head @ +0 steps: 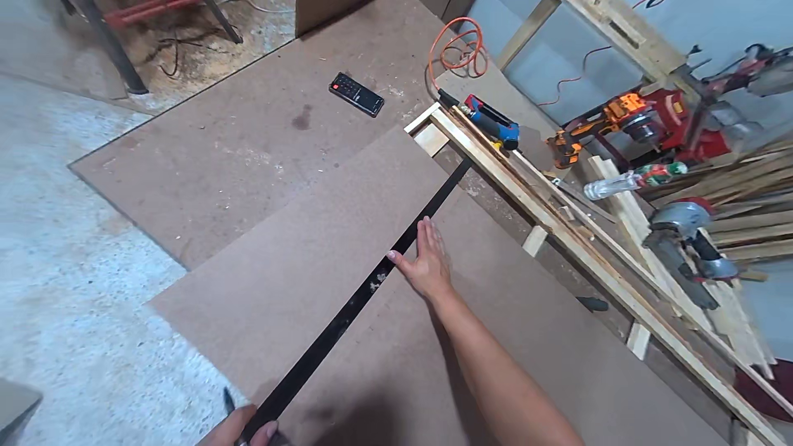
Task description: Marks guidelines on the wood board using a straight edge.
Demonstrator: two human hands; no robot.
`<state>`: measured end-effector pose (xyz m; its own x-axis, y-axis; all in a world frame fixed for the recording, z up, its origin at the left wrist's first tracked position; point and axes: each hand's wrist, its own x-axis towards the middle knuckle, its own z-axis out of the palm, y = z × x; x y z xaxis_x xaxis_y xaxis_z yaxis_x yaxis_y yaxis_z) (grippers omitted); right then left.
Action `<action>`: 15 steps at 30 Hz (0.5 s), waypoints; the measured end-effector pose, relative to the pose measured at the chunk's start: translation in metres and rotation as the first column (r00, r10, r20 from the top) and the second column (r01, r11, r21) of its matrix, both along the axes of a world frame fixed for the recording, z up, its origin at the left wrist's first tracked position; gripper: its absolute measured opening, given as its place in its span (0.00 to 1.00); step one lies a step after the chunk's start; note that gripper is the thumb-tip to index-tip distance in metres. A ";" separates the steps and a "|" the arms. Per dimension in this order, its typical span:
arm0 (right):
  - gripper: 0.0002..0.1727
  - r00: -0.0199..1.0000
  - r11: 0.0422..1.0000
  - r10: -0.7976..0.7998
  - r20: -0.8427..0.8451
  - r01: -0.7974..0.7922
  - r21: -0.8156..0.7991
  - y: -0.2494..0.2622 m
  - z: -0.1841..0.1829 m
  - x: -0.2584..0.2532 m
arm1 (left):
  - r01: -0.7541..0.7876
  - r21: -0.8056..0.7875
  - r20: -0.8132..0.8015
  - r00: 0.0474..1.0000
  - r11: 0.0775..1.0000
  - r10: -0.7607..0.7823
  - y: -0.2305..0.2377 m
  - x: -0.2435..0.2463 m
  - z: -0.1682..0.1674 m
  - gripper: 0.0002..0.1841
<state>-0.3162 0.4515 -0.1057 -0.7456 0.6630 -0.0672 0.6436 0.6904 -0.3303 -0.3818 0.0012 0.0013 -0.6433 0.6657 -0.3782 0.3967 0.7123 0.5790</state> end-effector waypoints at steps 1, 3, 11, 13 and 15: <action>0.68 1.000 1.000 0.009 0.000 -0.009 -0.016 0.003 0.006 0.000 | -0.015 0.023 -0.032 0.999 1.000 0.016 0.006 0.002 0.003 0.24; 0.67 0.998 0.993 0.042 0.042 -0.037 -0.113 0.003 0.023 -0.005 | -0.060 0.045 -0.171 0.983 0.997 0.066 0.011 0.006 0.003 0.21; 0.88 0.950 0.969 0.137 0.280 -0.069 -0.238 0.012 0.047 -0.017 | -0.059 -0.020 -0.100 0.993 0.998 0.057 0.002 0.007 0.005 0.15; 0.88 0.951 0.970 0.131 0.282 -0.063 -0.237 0.010 0.048 -0.016 | -0.061 -0.014 -0.110 0.992 0.998 0.059 0.002 0.009 0.006 0.16; 0.86 0.944 0.969 0.129 0.304 -0.054 -0.243 0.008 0.052 -0.017 | -0.065 -0.015 -0.107 0.992 0.998 0.063 0.002 0.009 0.008 0.17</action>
